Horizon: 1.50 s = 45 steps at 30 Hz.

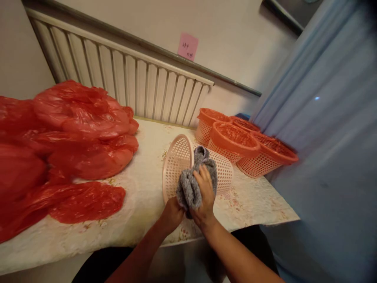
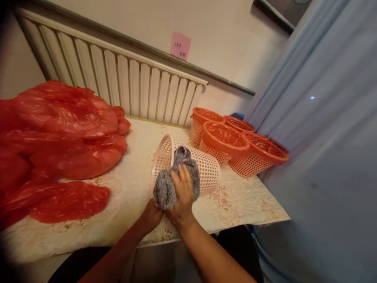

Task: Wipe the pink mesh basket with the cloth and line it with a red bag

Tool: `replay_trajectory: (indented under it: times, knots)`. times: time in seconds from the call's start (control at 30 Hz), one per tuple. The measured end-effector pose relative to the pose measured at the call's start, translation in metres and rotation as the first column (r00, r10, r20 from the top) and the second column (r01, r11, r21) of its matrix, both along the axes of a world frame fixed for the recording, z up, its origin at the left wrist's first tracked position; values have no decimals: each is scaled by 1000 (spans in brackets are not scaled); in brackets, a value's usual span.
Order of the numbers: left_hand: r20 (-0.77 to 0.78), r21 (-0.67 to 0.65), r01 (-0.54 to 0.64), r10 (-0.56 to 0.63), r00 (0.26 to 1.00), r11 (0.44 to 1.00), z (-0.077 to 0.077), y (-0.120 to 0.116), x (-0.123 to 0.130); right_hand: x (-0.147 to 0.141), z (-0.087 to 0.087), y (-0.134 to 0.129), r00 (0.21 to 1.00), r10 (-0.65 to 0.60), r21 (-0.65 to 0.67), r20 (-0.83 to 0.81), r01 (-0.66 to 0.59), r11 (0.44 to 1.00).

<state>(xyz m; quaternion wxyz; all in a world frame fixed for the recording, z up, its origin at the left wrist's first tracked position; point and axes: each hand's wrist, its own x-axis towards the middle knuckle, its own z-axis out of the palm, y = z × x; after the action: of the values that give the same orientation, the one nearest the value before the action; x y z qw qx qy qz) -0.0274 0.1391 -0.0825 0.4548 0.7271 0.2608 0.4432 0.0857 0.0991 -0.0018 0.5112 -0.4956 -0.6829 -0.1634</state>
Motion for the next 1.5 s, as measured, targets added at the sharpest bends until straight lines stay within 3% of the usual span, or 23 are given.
replay_trajectory:
  times: [0.17, 0.3, 0.57, 0.8, 0.93, 1.1, 1.3, 1.4, 1.5]
  knots:
    - [-62, 126, 16, -8, 998, 992, -5, 0, 3, 23, 66, 46, 995, 42, -199, -91, -60, 978]
    - [-97, 129, 62, -49, 994, 990, -4, -1, 0, 30, 84, 65, 985, 55, -267, -163, -98, 959]
    - [-104, -9, 57, -58, 993, 998, 12, -18, -1, 22, 67, 40, 990, 68, -173, -125, -89, 981]
    - [-74, -81, -158, 152, 986, 984, 60, -39, 12, 21, 49, 10, 991, 91, -143, -98, -105, 984]
    - [-16, -150, -121, 120, 993, 981, 78, -50, 22, 20, 39, -17, 989, 90, -121, -114, -104, 987]
    - [23, -163, -14, 17, 1000, 987, 67, -65, 25, 24, 23, -45, 980, 128, -70, -152, -140, 988]
    - [-106, -196, -150, 131, 986, 969, 56, -80, 19, 33, 16, -54, 976, 156, -26, -150, -161, 987]
    - [-101, -192, -190, 173, 980, 963, 56, -83, 19, 54, 15, -46, 979, 87, -29, -185, -94, 995]
    - [-96, -217, -179, 162, 982, 960, 56, -85, 20, 93, 9, -34, 967, -28, -50, -253, 16, 999]
